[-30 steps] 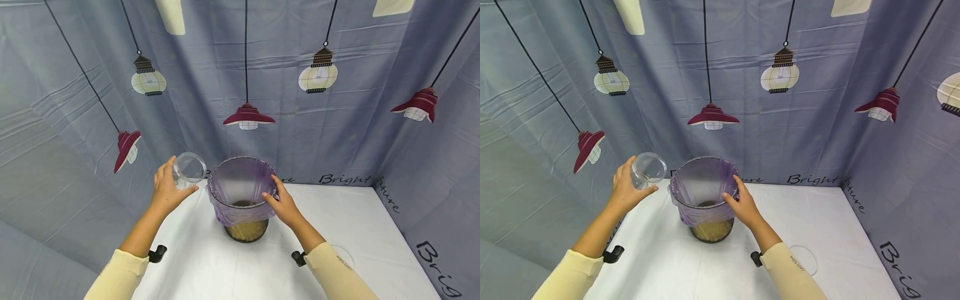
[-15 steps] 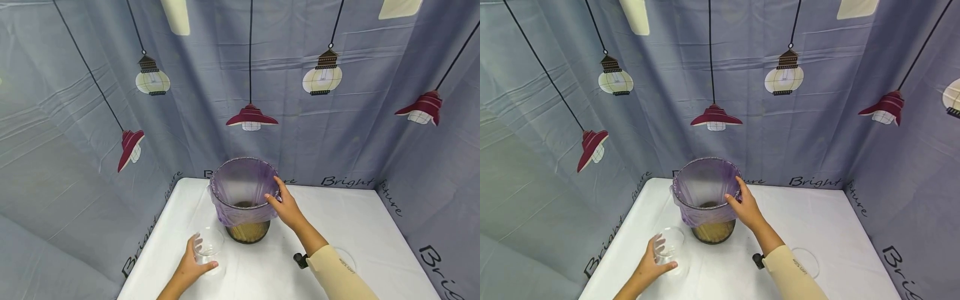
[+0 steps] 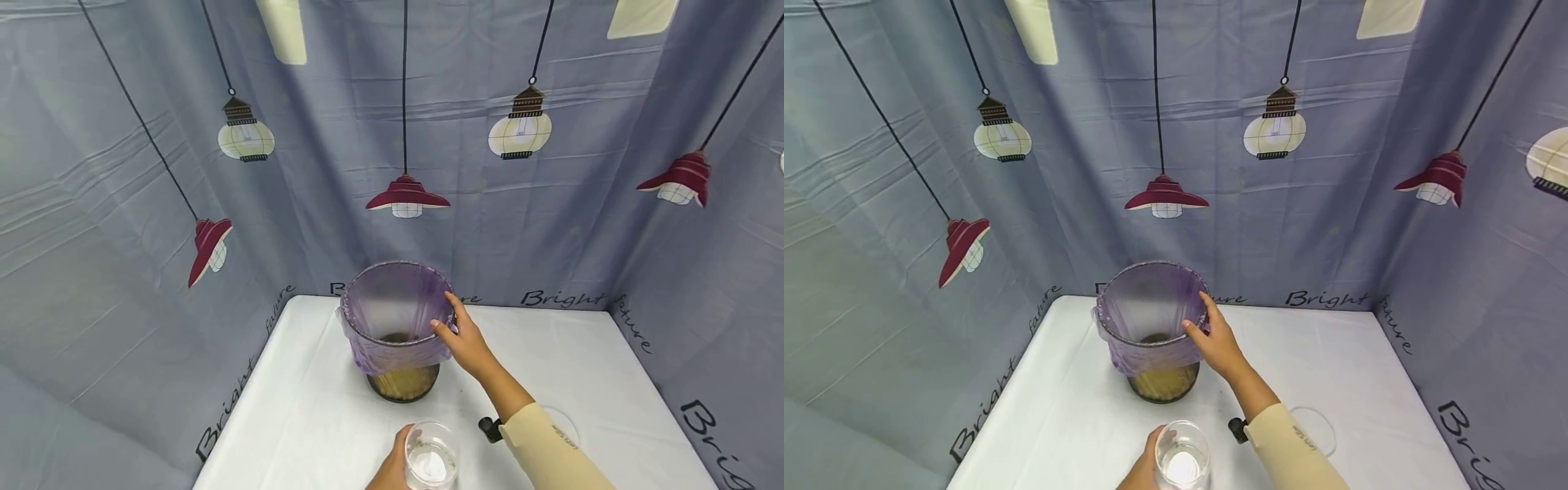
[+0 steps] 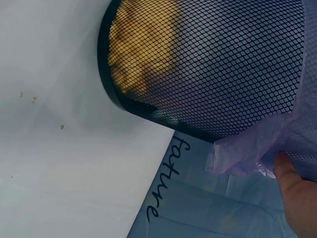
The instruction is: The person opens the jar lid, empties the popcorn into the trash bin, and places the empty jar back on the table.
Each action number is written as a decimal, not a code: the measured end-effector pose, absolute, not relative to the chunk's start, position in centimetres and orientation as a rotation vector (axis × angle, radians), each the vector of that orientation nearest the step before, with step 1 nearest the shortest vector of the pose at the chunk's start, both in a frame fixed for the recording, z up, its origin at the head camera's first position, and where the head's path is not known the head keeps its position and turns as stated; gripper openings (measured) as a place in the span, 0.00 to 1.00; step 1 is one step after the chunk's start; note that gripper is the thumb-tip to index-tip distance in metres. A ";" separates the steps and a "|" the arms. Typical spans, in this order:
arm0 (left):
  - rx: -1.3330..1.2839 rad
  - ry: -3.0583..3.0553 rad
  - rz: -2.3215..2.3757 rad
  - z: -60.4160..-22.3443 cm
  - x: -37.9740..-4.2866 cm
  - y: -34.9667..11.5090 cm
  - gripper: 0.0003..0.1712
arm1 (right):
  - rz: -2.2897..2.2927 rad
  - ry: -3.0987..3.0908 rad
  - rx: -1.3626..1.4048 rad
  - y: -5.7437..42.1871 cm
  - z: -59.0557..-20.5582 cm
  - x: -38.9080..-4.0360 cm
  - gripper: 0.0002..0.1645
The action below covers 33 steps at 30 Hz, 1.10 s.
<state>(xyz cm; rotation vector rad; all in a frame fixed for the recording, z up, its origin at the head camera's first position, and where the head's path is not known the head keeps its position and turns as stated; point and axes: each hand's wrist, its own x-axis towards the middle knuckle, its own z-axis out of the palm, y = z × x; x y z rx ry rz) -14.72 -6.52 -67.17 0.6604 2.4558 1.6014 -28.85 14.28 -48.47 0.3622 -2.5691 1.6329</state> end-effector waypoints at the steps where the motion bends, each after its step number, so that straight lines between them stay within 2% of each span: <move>1: 0.687 2.443 1.579 -67.3 -15.0 -5.8 0.66 | 1.629 -2.571 0.358 14.4 -48.5 -28.9 0.45; 10: 0.784 2.461 1.472 -67.5 -16.2 -2.8 0.64 | 1.625 -2.572 0.363 14.6 -48.5 -29.2 0.46; 25: 0.756 2.493 1.446 -68.0 -16.4 -2.5 0.66 | 1.623 -2.561 0.382 14.9 -48.2 -29.4 0.46; 33: 0.878 2.388 1.417 -66.7 -17.0 -4.0 0.68 | 1.596 -2.534 0.418 15.1 -48.2 -29.4 0.46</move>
